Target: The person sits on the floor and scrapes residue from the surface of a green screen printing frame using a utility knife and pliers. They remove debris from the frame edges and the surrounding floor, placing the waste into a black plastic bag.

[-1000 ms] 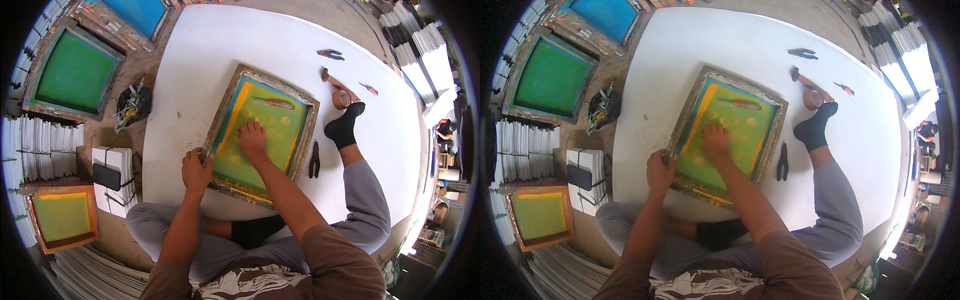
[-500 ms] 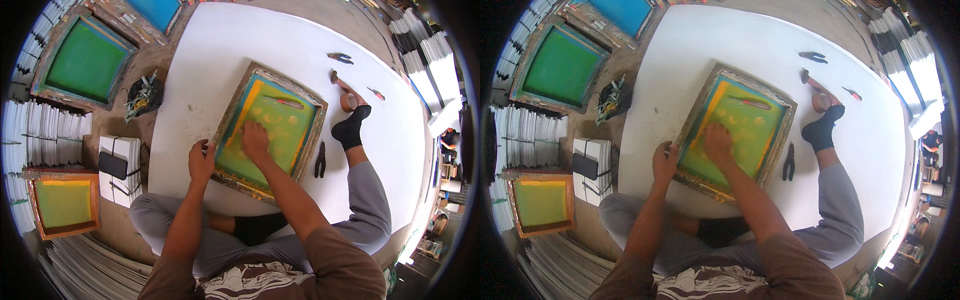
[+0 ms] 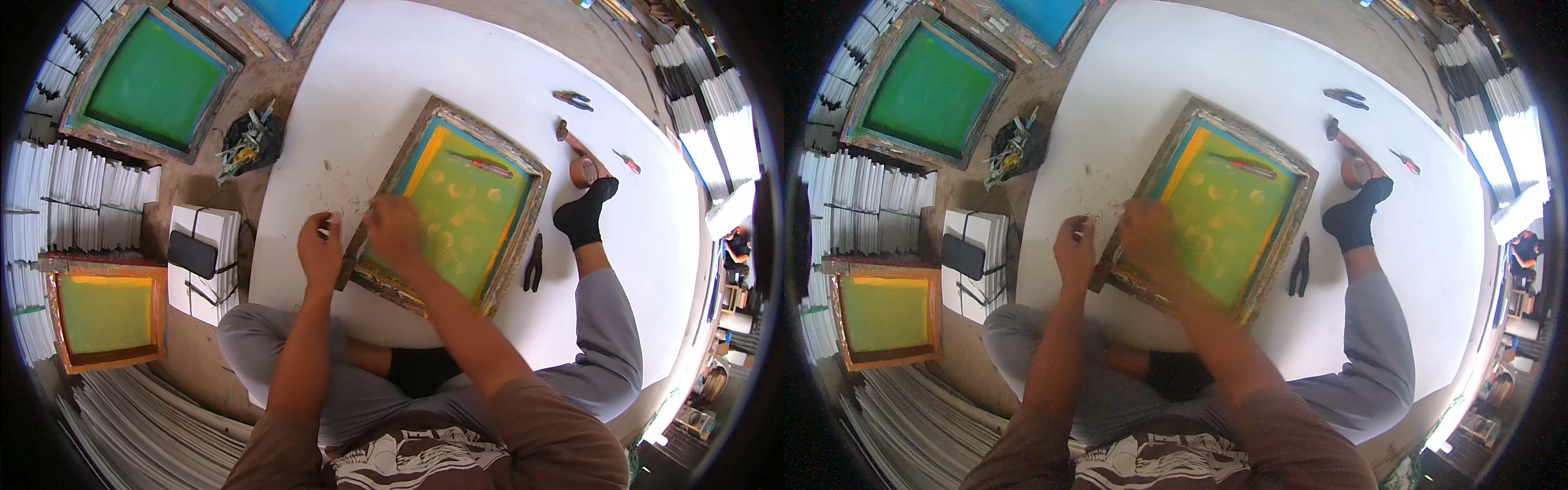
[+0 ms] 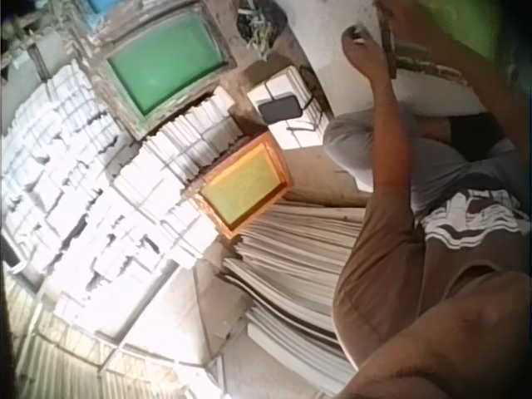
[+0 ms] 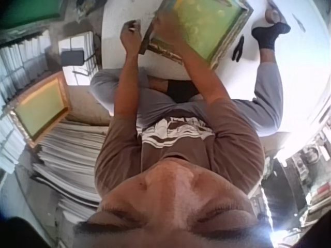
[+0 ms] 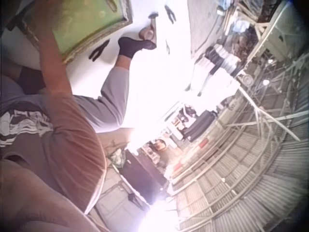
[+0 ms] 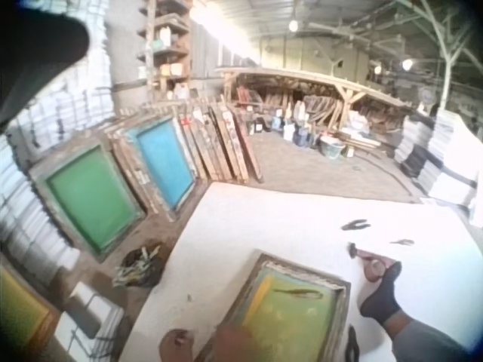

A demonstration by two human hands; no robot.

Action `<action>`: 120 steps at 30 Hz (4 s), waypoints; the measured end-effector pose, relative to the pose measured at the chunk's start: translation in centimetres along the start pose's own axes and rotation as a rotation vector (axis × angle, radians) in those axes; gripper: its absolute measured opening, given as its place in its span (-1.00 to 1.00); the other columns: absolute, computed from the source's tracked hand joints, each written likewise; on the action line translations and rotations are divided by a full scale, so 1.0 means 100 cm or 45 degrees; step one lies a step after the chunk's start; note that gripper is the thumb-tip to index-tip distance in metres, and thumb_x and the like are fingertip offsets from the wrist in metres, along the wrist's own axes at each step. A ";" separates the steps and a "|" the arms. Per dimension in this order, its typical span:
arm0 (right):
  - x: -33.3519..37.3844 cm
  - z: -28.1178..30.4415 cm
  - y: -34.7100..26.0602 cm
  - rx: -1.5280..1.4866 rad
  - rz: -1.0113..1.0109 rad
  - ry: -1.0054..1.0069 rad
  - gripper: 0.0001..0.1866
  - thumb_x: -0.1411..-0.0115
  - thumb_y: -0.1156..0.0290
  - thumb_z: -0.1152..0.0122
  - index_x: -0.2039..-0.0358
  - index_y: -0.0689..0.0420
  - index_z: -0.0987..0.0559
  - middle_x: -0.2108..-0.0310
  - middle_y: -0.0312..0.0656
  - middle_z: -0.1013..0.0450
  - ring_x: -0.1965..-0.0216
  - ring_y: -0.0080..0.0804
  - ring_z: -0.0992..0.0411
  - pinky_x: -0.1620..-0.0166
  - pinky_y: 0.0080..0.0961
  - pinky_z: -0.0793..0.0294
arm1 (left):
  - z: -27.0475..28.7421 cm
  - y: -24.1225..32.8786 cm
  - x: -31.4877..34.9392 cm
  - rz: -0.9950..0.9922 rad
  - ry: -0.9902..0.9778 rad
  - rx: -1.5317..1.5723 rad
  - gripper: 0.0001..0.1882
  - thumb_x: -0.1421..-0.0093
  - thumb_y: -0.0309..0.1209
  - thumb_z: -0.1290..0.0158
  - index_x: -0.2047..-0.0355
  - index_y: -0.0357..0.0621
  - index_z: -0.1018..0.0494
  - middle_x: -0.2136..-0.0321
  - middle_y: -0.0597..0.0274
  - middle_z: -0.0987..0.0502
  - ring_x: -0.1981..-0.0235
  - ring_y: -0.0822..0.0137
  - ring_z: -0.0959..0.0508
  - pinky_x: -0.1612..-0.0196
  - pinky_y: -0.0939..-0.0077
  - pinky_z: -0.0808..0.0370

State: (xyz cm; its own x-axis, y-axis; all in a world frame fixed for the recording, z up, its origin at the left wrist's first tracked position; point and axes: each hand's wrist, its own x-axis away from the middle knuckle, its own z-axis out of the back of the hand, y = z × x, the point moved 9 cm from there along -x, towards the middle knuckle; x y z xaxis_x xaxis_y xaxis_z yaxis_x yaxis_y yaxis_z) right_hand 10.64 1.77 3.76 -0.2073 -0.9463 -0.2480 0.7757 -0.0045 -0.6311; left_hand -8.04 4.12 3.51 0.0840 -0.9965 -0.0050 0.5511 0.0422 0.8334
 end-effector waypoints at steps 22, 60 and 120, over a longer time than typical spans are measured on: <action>0.065 0.137 0.184 0.520 -0.337 0.183 -0.68 -0.12 0.32 -0.42 0.11 0.05 -0.62 0.11 -0.16 -0.51 -0.03 -0.04 -0.42 -0.17 -0.04 -0.38 | -0.076 0.058 0.023 -0.831 -0.124 -0.924 -0.84 -0.29 -0.25 -0.22 0.27 0.01 -0.51 0.32 0.25 -0.53 0.49 0.12 -0.61 0.48 0.28 -0.53; 0.111 0.188 0.215 0.441 -1.008 0.489 -0.31 -0.14 0.41 -0.37 -0.29 0.09 -0.35 -0.05 0.02 -0.46 -0.09 0.10 -0.46 -0.09 0.03 -0.46 | -0.076 0.012 -0.011 -0.335 -0.473 -0.525 -0.58 -0.46 -0.11 -0.02 0.04 -0.26 -0.58 0.24 -0.11 -0.62 0.25 -0.06 -0.62 0.14 0.08 -0.53; 0.125 -0.005 0.081 -0.280 -0.766 0.024 -0.74 -0.32 0.34 -0.10 0.12 0.29 -0.47 0.26 0.28 -0.55 0.15 0.32 -0.54 0.07 0.14 -0.48 | -0.095 0.031 0.103 -0.455 -0.454 -0.514 -0.76 -0.39 -0.27 -0.07 0.04 -0.11 -0.45 0.13 -0.09 -0.48 0.16 -0.18 -0.59 0.14 -0.03 -0.56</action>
State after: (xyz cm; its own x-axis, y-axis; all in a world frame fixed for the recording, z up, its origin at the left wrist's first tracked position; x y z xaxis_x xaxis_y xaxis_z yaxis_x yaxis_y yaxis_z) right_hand 13.99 -9.91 -4.81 -0.5806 -0.7930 0.1846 0.3806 -0.4648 -0.7994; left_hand 2.46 -5.30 0.82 -0.4050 -0.9143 -0.0019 0.7687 -0.3416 0.5408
